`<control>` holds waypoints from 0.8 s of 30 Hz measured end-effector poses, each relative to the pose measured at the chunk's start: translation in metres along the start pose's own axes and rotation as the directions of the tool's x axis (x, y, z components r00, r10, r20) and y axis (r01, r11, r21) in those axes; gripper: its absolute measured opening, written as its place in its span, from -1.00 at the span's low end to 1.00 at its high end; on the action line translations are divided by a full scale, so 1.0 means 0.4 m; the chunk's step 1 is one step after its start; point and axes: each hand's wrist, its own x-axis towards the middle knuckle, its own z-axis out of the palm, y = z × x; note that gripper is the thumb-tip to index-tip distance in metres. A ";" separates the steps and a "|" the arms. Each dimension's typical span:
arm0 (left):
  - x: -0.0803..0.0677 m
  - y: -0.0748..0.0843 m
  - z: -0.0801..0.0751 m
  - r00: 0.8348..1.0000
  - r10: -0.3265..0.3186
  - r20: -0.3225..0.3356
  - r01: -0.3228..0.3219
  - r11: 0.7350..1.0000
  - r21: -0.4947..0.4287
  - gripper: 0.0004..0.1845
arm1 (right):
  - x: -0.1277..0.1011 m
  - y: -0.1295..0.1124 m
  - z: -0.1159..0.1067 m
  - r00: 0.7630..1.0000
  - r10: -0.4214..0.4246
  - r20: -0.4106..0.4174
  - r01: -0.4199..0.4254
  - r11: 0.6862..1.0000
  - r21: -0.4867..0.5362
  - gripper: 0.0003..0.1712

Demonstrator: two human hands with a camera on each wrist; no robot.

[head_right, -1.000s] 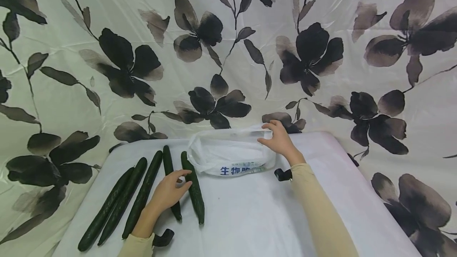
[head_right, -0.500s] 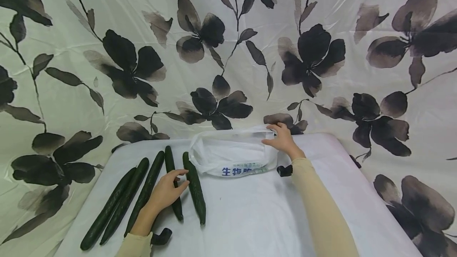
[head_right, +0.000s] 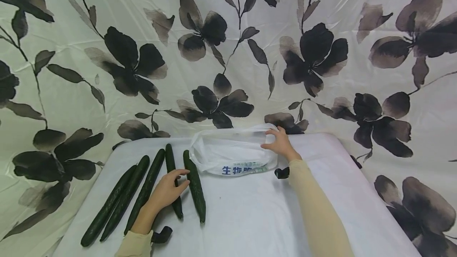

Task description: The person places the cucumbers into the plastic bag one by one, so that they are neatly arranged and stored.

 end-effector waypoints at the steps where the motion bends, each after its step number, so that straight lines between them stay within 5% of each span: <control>1: 0.000 -0.001 0.000 1.000 0.001 0.005 -0.001 1.000 -0.002 -0.62 | 0.000 0.003 0.005 1.000 -0.002 -0.003 0.002 1.000 -0.010 -0.29; 8: 0.001 -0.007 0.002 1.000 0.015 0.001 -0.015 1.000 -0.011 -0.61 | 0.002 0.025 0.022 1.000 -0.014 0.003 0.014 0.999 -0.046 -0.20; 18: 0.000 -0.006 0.007 1.000 0.008 0.010 -0.008 1.000 -0.015 -0.58 | -0.013 0.038 0.022 0.996 0.064 0.055 -0.060 0.996 -0.060 0.19; 24: 0.001 -0.005 0.007 1.000 -0.006 0.014 0.006 1.000 -0.003 -0.56 | -0.019 0.041 0.020 0.995 0.050 0.085 -0.043 0.996 -0.078 0.20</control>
